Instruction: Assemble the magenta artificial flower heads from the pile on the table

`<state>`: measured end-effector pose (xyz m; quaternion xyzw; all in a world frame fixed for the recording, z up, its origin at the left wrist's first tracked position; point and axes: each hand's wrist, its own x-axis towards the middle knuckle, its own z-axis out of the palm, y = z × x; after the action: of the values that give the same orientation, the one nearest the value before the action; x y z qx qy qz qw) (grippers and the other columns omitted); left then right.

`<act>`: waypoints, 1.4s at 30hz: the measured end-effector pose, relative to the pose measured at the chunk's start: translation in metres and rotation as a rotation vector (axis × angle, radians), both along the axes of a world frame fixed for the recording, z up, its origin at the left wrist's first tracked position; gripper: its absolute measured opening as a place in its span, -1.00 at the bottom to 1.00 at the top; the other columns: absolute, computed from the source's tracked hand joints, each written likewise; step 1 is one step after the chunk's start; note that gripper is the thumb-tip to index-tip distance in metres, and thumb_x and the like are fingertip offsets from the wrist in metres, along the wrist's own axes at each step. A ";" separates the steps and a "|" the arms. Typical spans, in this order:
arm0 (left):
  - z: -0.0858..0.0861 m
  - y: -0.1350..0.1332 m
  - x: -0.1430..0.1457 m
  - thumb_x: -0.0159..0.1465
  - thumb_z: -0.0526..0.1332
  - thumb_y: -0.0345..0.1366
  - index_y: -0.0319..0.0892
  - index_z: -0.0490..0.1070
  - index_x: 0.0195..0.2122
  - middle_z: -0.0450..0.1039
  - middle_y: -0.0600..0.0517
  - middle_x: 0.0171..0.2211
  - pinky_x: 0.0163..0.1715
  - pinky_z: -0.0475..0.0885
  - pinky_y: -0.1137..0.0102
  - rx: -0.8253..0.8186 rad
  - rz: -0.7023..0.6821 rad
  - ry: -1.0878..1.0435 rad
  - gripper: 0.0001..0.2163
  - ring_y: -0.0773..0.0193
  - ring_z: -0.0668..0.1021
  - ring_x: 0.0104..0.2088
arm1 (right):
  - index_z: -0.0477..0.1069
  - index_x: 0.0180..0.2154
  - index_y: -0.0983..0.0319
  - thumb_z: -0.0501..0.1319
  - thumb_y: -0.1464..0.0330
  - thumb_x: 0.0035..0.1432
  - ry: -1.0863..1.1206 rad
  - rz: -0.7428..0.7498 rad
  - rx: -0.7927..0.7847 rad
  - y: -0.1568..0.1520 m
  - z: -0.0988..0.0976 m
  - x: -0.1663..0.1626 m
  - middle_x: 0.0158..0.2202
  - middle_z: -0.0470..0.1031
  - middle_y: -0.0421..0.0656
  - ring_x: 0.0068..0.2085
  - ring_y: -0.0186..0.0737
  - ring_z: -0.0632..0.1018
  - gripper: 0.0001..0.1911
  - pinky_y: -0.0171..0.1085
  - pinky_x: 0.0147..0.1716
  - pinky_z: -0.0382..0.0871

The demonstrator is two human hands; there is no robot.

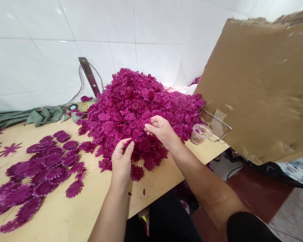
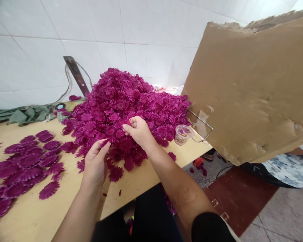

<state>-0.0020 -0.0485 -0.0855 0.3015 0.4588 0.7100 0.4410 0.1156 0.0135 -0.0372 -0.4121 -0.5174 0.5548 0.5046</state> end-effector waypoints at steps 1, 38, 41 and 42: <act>0.000 0.000 0.000 -0.17 0.39 -0.22 -0.19 0.44 -0.47 0.47 0.14 -0.51 -0.38 0.34 0.49 -0.010 -0.004 0.004 -0.74 0.42 0.44 -0.47 | 0.13 -0.47 0.23 0.17 0.55 -0.03 -0.024 0.015 0.017 -0.002 -0.001 0.000 -0.66 0.33 -0.37 -0.61 -0.48 0.37 -0.79 -0.43 -0.57 0.24; -0.002 -0.001 -0.001 0.06 0.23 -0.10 -0.19 0.27 -0.59 0.20 0.20 -0.67 -0.53 0.15 0.49 -0.037 -0.018 0.090 -0.72 0.46 0.23 -0.60 | 0.30 -0.52 0.25 0.22 0.36 -0.15 -0.423 0.353 0.259 -0.001 -0.001 -0.011 -0.61 0.29 -0.30 -0.54 -0.40 0.31 -0.88 -0.33 -0.51 0.20; -0.001 -0.002 -0.001 0.11 0.19 -0.17 -0.19 0.27 -0.63 0.29 0.15 -0.66 -0.50 0.20 0.48 -0.037 -0.023 0.174 -0.74 0.43 0.29 -0.59 | 0.28 -0.53 0.24 0.21 0.37 -0.18 -0.484 0.080 0.301 0.020 -0.002 -0.004 -0.64 0.27 -0.30 -0.57 -0.39 0.28 -0.89 -0.31 -0.52 0.16; -0.001 -0.003 -0.001 0.13 0.17 -0.20 -0.19 0.28 -0.63 0.32 0.13 -0.65 -0.48 0.22 0.47 -0.020 -0.027 0.192 -0.75 0.42 0.31 -0.58 | 0.28 -0.54 0.24 0.21 0.38 -0.19 -0.510 -0.027 0.312 0.027 -0.001 -0.001 -0.63 0.28 -0.30 -0.57 -0.38 0.27 -0.89 -0.31 -0.51 0.15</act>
<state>-0.0032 -0.0513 -0.0864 0.3697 0.5018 0.6675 0.4074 0.1146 0.0403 -0.0383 -0.4623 -0.7011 0.3404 0.4229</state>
